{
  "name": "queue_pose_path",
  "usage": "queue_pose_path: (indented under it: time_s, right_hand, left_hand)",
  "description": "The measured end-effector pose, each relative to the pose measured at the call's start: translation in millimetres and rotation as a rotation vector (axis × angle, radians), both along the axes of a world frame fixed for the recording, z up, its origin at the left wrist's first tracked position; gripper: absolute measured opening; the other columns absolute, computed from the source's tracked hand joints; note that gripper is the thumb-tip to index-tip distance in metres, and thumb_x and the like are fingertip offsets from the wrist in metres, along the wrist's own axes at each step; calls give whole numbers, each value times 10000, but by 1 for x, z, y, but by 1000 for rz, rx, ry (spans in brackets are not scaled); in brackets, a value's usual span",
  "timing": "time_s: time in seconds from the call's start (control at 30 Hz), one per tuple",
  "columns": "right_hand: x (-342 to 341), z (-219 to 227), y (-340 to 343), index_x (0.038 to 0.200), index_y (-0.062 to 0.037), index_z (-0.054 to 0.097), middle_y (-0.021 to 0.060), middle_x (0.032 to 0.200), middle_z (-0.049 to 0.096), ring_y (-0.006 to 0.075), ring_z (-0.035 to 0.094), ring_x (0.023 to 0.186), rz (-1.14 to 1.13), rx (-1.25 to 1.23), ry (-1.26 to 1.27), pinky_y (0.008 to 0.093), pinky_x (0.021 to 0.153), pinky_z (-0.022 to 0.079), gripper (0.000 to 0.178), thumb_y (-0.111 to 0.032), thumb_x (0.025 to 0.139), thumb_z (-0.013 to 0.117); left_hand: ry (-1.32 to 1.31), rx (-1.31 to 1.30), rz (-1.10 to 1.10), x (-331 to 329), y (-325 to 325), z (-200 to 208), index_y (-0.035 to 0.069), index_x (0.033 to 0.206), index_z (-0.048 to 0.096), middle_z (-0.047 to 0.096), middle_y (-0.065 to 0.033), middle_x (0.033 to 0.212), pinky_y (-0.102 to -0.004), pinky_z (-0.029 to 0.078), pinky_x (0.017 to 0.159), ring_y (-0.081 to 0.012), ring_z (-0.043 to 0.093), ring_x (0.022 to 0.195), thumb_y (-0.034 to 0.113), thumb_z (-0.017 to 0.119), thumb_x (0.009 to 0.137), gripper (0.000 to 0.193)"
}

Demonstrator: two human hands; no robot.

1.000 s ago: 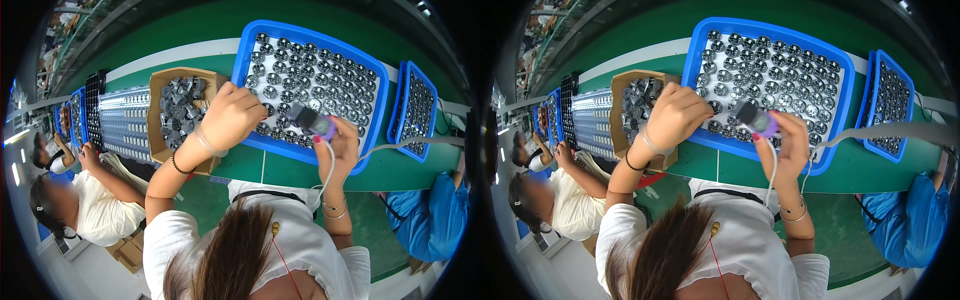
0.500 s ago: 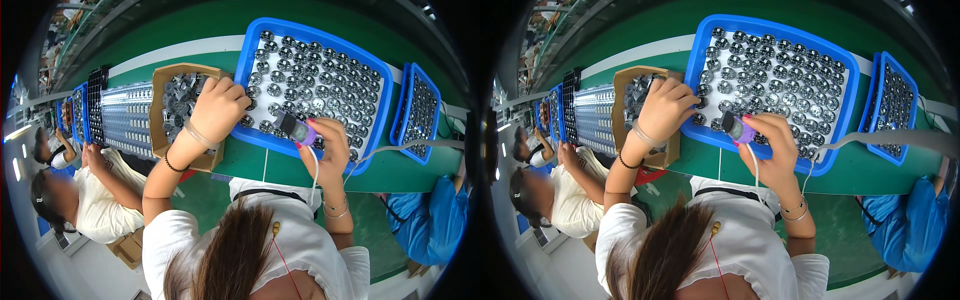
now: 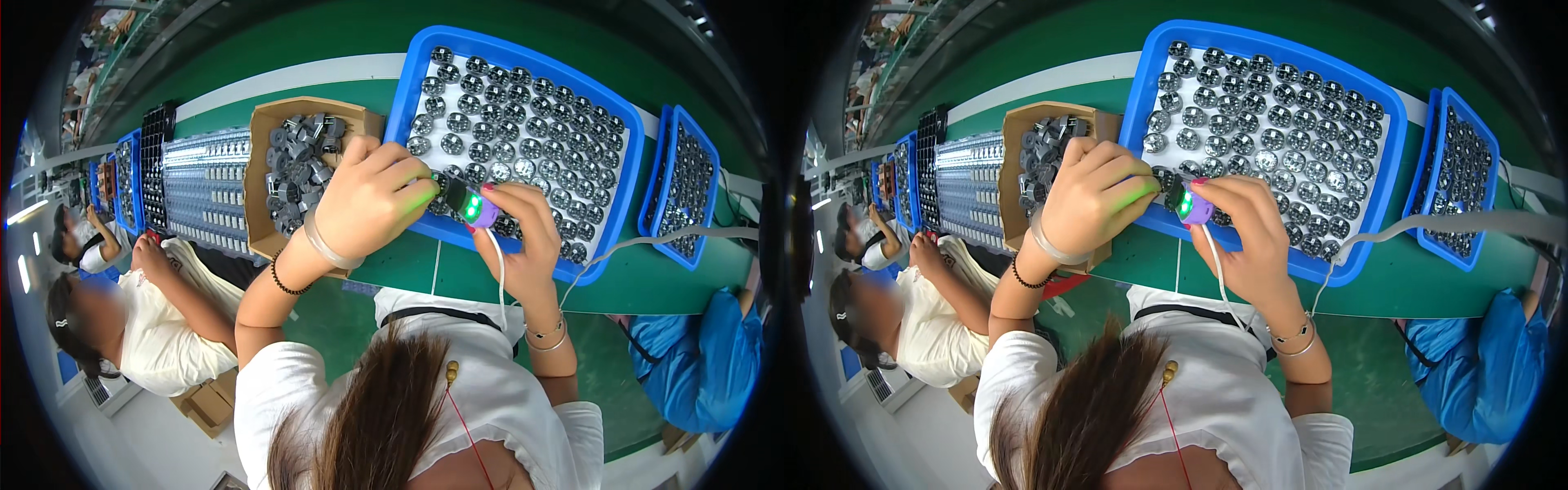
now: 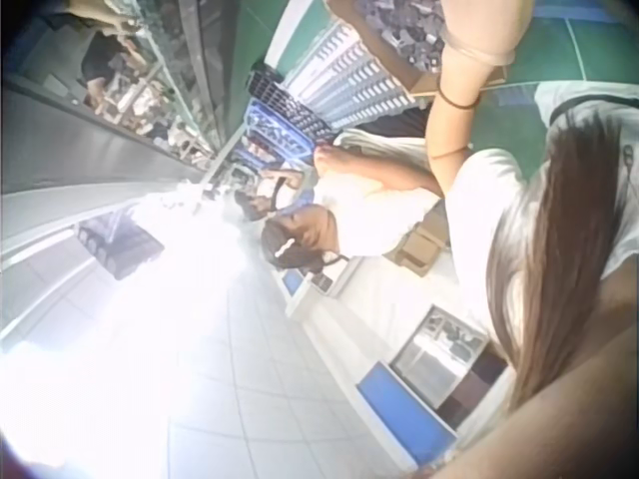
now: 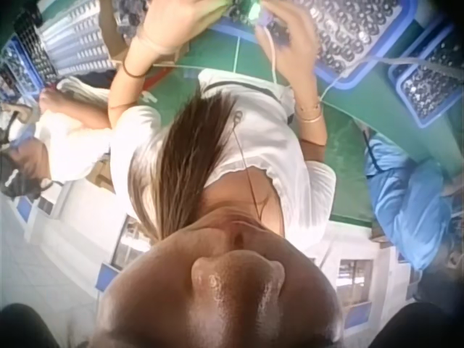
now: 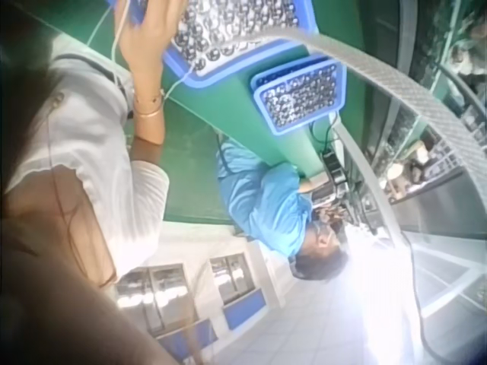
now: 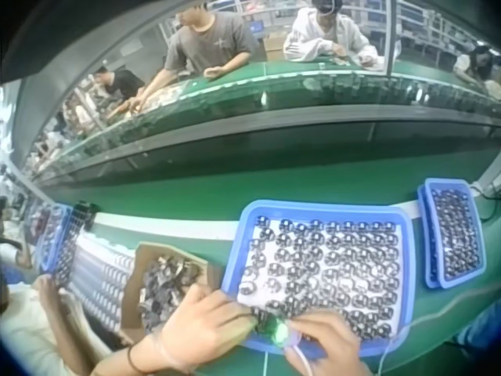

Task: Picking metal components from a tray and using a testing probe to check them before placing them in an assembly jig.

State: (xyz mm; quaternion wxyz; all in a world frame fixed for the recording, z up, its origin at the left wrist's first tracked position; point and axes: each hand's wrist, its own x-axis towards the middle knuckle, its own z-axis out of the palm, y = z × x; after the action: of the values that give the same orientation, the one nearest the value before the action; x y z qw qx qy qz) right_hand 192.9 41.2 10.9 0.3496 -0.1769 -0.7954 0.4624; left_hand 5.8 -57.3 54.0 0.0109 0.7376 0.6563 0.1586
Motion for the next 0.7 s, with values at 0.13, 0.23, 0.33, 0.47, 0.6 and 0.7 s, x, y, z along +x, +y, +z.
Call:
queue_pose_path:
  time_s: [0.13,0.23,0.33,0.47,0.6,0.7]
  right_hand:
    - [1,-1,0,1033,9,619,147,986,603,273,590,892,2,-18,4,331,803,473,351,-33,697,715]
    - [6,-7,-3,1075,30,588,147,1033,573,243,580,937,16,-5,-9,319,835,471,374,-5,721,701]
    - [8,-12,-7,1075,11,602,132,1009,581,209,583,923,-159,-303,88,303,773,494,378,-3,715,718]
    - [7,-10,-2,1107,53,570,147,1051,547,189,577,925,-165,-327,210,280,815,496,393,-1,745,714]
    - [14,-11,1,1110,49,560,141,1061,530,201,566,955,-66,-239,96,289,834,476,395,-3,747,705]
    - [14,-10,1,1112,52,551,140,1072,516,210,555,978,45,-185,36,300,850,461,398,-10,748,698]
  left_hand:
    - [-48,-3,23,3,0,6,130,757,615,567,36,800,-306,366,736,-149,531,799,133,666,659,110]
    - [-9,-40,-9,-4,-1,0,128,746,623,567,42,764,-309,364,736,-148,532,799,130,661,661,93]
    - [-9,-61,28,-12,-3,-5,116,798,659,607,31,774,-312,356,748,-154,549,799,109,708,680,128]
    - [149,-226,60,-14,-9,-26,120,800,662,599,25,759,-310,350,763,-159,541,809,127,711,681,129]
    - [-25,-217,101,-10,-7,-12,129,784,663,592,27,788,-319,346,789,-159,533,819,148,711,677,119]
    - [-17,-195,-16,-13,-12,-2,127,725,631,557,17,727,-329,356,767,-155,516,805,161,616,673,63]
